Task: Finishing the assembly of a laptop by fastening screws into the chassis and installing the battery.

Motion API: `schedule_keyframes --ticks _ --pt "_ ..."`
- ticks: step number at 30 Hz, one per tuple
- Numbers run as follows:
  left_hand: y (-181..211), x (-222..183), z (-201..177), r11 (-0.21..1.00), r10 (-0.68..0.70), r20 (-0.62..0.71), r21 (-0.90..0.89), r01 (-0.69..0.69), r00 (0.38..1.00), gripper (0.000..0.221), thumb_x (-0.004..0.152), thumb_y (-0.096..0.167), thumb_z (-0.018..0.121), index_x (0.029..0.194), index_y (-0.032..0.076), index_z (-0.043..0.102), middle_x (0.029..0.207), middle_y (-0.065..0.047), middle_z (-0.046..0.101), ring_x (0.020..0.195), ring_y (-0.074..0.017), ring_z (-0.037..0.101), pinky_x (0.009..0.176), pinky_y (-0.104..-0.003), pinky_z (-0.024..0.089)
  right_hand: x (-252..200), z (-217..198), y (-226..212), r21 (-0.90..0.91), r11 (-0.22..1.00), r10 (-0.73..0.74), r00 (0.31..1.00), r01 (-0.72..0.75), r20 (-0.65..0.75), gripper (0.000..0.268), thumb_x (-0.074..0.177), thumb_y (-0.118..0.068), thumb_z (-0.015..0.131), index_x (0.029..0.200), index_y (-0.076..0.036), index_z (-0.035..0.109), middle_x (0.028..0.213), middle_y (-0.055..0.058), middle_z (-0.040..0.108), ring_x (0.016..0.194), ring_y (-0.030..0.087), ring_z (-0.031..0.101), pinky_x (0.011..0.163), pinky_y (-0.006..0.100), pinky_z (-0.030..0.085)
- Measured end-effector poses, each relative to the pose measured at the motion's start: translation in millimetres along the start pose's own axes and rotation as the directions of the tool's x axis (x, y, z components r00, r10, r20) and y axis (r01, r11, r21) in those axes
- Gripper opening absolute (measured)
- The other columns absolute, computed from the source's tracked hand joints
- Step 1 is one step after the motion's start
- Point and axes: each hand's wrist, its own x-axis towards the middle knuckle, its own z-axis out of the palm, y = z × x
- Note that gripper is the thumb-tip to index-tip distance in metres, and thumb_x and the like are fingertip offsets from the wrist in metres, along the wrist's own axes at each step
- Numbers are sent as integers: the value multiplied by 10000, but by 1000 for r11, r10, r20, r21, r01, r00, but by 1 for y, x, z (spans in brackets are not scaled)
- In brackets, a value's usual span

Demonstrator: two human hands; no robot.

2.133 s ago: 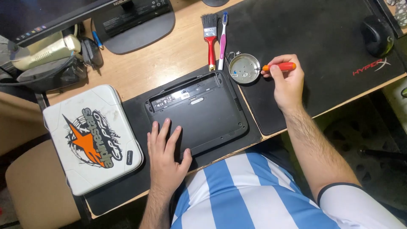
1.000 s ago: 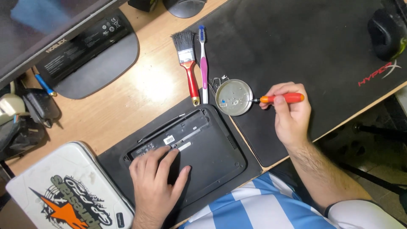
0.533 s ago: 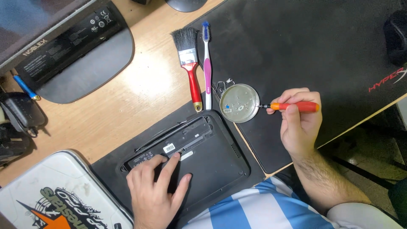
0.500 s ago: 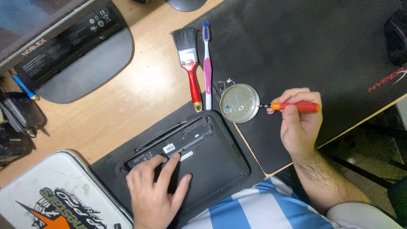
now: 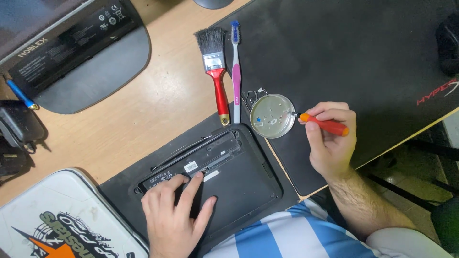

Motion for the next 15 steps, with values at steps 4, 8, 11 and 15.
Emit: schedule_keyframes --ticks 4,8,11,15 --pt "0 -1 0 1000 -1 15 9 1 1000 559 1092 595 829 1530 248 810 1389 -62 730 1204 -320 688 1051 -532 517 -1 0 1 3 1000 -11 1000 11 -9 201 1204 60 690 1326 -16 549 1324 247 648 1184 314 711 1064 410 742" --pt "0 -1 0 1000 -8 25 11 8 1000 566 1091 602 824 1535 252 811 1392 -59 727 1217 -322 687 1057 -535 517 0 0 1 -21 1000 -24 1000 23 -11 211 1215 12 723 1337 -26 555 1310 224 659 1159 310 746 1050 399 735" --pt "1 0 -1 1000 -4 18 12 4 1000 562 1095 601 822 1534 251 812 1395 -60 728 1221 -320 689 1066 -533 518 3 -1 -4 47 999 1 999 1 -36 198 1257 -78 695 1337 -25 523 1289 242 635 1108 320 771 992 412 777" --pt "0 -2 1 1000 -9 13 13 8 1000 566 1089 601 831 1541 262 809 1404 -51 721 1229 -323 686 1081 -540 522 6 -2 -3 117 991 68 996 -60 -60 247 1280 -193 698 1339 -48 507 1237 240 636 1033 305 774 928 435 804"
